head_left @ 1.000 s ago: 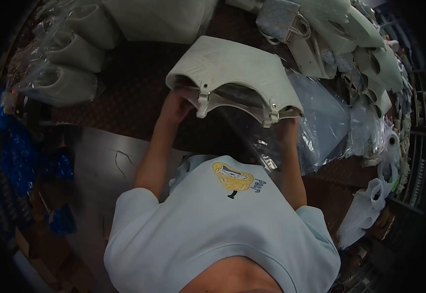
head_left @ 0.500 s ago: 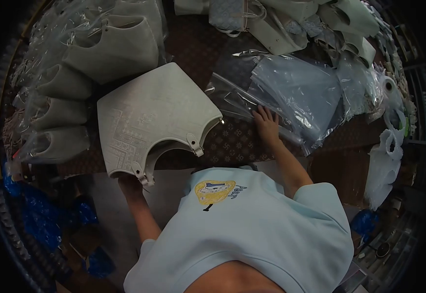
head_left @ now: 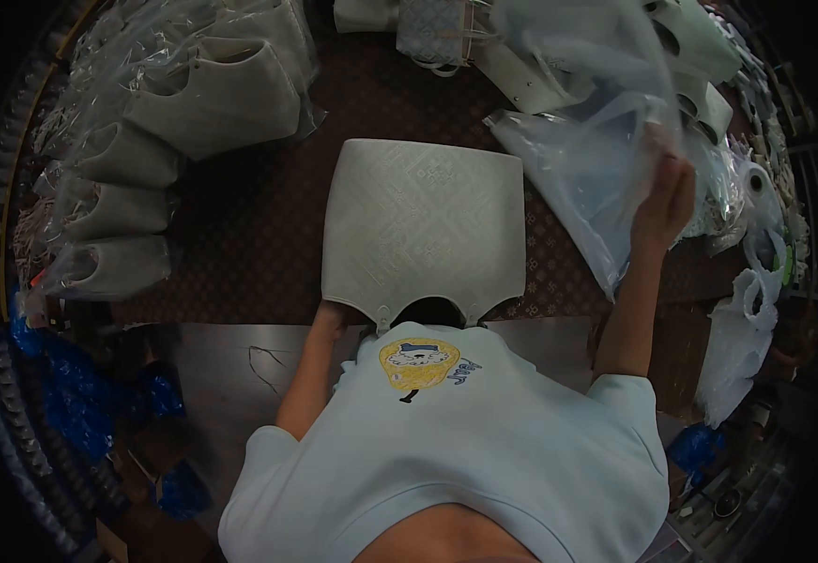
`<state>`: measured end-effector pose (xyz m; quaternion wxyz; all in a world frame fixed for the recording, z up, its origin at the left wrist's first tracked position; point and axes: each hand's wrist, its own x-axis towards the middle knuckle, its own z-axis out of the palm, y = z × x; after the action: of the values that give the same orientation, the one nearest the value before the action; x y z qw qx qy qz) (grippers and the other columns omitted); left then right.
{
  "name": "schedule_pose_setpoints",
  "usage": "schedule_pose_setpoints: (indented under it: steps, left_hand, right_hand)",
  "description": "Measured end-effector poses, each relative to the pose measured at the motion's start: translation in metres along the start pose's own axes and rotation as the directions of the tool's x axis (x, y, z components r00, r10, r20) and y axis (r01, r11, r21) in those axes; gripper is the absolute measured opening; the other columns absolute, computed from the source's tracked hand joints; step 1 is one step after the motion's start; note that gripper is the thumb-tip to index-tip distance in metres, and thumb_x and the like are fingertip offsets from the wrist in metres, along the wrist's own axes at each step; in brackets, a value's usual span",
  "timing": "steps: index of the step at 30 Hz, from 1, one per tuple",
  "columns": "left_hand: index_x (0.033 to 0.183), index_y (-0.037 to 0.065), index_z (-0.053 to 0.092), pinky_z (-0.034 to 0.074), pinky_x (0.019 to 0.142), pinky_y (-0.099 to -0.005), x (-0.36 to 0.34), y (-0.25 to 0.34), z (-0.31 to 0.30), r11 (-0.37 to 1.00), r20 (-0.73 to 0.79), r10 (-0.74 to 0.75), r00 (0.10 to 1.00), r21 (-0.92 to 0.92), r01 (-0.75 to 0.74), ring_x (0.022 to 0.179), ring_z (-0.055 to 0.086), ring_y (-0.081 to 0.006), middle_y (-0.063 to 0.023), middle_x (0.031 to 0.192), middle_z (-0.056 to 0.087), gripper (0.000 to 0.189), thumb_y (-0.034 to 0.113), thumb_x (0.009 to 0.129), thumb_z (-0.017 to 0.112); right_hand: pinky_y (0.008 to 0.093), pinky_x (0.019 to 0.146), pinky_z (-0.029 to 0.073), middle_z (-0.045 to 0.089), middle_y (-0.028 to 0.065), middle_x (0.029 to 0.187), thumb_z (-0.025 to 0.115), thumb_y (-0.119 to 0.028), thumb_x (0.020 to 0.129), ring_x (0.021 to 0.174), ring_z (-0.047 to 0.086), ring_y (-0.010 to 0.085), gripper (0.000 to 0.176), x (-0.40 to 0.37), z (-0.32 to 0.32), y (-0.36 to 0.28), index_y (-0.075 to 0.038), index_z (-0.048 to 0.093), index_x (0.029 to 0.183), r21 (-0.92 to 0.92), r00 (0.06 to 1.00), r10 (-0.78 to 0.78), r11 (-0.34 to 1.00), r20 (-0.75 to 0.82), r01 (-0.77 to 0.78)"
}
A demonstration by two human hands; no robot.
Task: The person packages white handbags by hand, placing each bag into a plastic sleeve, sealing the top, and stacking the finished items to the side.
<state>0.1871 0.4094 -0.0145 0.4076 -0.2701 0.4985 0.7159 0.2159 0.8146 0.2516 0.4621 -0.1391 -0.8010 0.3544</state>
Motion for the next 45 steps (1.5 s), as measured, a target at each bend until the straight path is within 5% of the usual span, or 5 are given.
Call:
schedule_pose_setpoints:
  steps: [5, 12, 35, 40, 45]
  left_hand:
    - [0.126, 0.001, 0.042, 0.039, 0.093, -0.0333, -0.025, 0.049, -0.022, 0.649, 0.027, 0.276, 0.961, 0.732, -0.207, 0.112, 0.048, -0.0199, -0.0119, 0.124, 0.048, 0.048, 0.011, 0.082, 0.057]
    - [0.127, 0.001, 0.04, 0.025, 0.105, -0.0424, -0.112, 0.139, 0.082, -0.089, 0.189, 0.979, 0.072, 0.721, -0.688, 0.131, 0.028, -0.0283, -0.0142, 0.136, 0.037, 0.041, 0.005, 0.087, 0.048]
    - [0.09, 0.015, 0.061, 0.027, 0.097, -0.0538, 0.071, 0.197, 0.234, -0.745, 0.624, 0.241, 0.743, 0.61, -0.27, 0.093, 0.056, -0.0223, 0.0006, 0.102, 0.056, 0.018, 0.026, 0.076, 0.062]
    - [0.105, 0.016, 0.056, 0.028, 0.099, -0.0491, 0.051, 0.192, 0.278, -0.852, 0.83, 0.496, -0.256, 0.409, -0.326, 0.108, 0.051, -0.021, 0.0009, 0.12, 0.052, 0.028, 0.025, 0.079, 0.06]
    - [0.13, 0.014, 0.038, 0.021, 0.101, -0.0559, 0.007, 0.141, 0.254, -0.772, 0.826, 0.558, 0.086, 0.554, -0.312, 0.127, 0.032, -0.0297, -0.0069, 0.14, 0.031, 0.059, 0.036, 0.08, 0.06]
  right_hand:
    - [0.0404, 0.097, 0.038, 0.06, 0.0048, 0.107, 0.061, -0.013, 0.08, 0.115, 0.048, 0.0287, 0.01, -0.044, 0.061, -0.038, -0.008, 0.057, 0.087, 0.264, 0.531, -0.494, 0.853, 0.689, 0.451]
    - [0.0454, 0.105, 0.027, 0.06, 0.003, 0.107, 0.063, -0.013, 0.078, 0.121, 0.042, 0.0273, 0.008, -0.134, 0.075, 0.031, -0.009, 0.059, 0.084, 0.085, 0.406, -0.309, 0.872, 0.86, 0.483]
    - [0.04, 0.084, 0.04, 0.053, 0.0114, 0.117, 0.067, -0.016, 0.074, 0.108, 0.048, 0.0301, 0.019, -0.235, 0.032, 0.018, -0.018, 0.066, 0.093, -0.401, 0.727, 0.192, 0.908, 0.66, 0.125]
    - [0.0422, 0.09, 0.038, 0.051, 0.0128, 0.119, 0.067, -0.016, 0.074, 0.114, 0.044, 0.0331, 0.021, -0.229, 0.048, 0.017, -0.019, 0.066, 0.095, -0.346, 0.773, 0.148, 0.933, 0.617, 0.097]
    - [0.0482, 0.101, 0.026, 0.04, 0.0173, 0.13, 0.066, -0.021, 0.075, 0.123, 0.031, 0.0436, 0.036, -0.213, 0.033, 0.022, -0.015, 0.059, 0.11, -0.448, 0.799, 0.19, 0.887, 0.57, 0.109]
